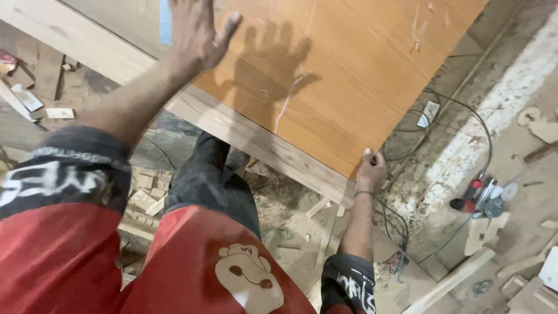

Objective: The person positions a large plywood sheet on a wooden frame, aligns a wooden strip along its edge, and uses a nail gun to fasten the strip. They then use a square tool to check alignment and continue adjusting the frame components.

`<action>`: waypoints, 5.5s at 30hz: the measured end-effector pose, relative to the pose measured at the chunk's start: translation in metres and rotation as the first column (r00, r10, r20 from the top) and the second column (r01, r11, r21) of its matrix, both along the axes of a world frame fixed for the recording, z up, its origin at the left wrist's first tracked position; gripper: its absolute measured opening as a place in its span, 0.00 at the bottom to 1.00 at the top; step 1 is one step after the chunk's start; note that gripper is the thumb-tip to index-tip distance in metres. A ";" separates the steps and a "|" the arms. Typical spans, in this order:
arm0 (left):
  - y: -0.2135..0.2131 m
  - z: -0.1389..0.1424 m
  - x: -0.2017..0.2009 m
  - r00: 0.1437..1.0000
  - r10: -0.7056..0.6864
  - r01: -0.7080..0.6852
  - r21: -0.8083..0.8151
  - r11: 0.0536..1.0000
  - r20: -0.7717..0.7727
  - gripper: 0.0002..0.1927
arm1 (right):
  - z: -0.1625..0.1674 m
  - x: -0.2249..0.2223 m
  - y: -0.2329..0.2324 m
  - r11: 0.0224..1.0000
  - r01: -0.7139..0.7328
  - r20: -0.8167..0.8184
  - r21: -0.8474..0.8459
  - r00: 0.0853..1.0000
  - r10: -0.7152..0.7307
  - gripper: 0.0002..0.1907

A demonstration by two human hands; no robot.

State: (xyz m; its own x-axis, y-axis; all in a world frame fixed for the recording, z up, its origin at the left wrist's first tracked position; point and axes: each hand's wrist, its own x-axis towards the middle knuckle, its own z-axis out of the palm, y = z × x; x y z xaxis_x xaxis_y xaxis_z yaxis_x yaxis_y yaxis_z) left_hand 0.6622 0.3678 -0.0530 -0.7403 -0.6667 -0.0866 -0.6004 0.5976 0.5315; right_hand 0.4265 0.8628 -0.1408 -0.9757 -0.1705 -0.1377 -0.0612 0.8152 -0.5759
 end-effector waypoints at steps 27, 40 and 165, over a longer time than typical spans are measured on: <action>0.000 -0.059 0.004 0.967 -0.231 0.229 -0.031 0.973 -0.106 0.49 | -0.024 -0.007 0.028 0.991 0.008 0.121 -0.131 0.993 0.008 0.11; 0.038 -0.075 0.006 0.882 0.453 -0.442 0.107 0.891 -0.129 0.20 | 0.001 0.016 -0.009 0.990 0.083 -0.163 0.115 0.985 -0.063 0.14; -0.214 0.019 -1.012 0.717 0.645 -0.678 -0.047 0.734 -0.264 0.25 | 0.095 -1.130 -0.547 0.481 -0.824 -0.120 -0.298 0.533 0.838 0.24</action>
State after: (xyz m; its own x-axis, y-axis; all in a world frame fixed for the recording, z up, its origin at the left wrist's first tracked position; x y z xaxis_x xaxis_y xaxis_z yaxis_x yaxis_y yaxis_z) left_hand -0.3497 0.1537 -0.0336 -0.0931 -0.9852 0.1438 -0.7486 0.1645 0.6423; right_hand -0.7030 0.3158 -0.0460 -0.3527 -0.9350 0.0378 -0.5941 0.1925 -0.7810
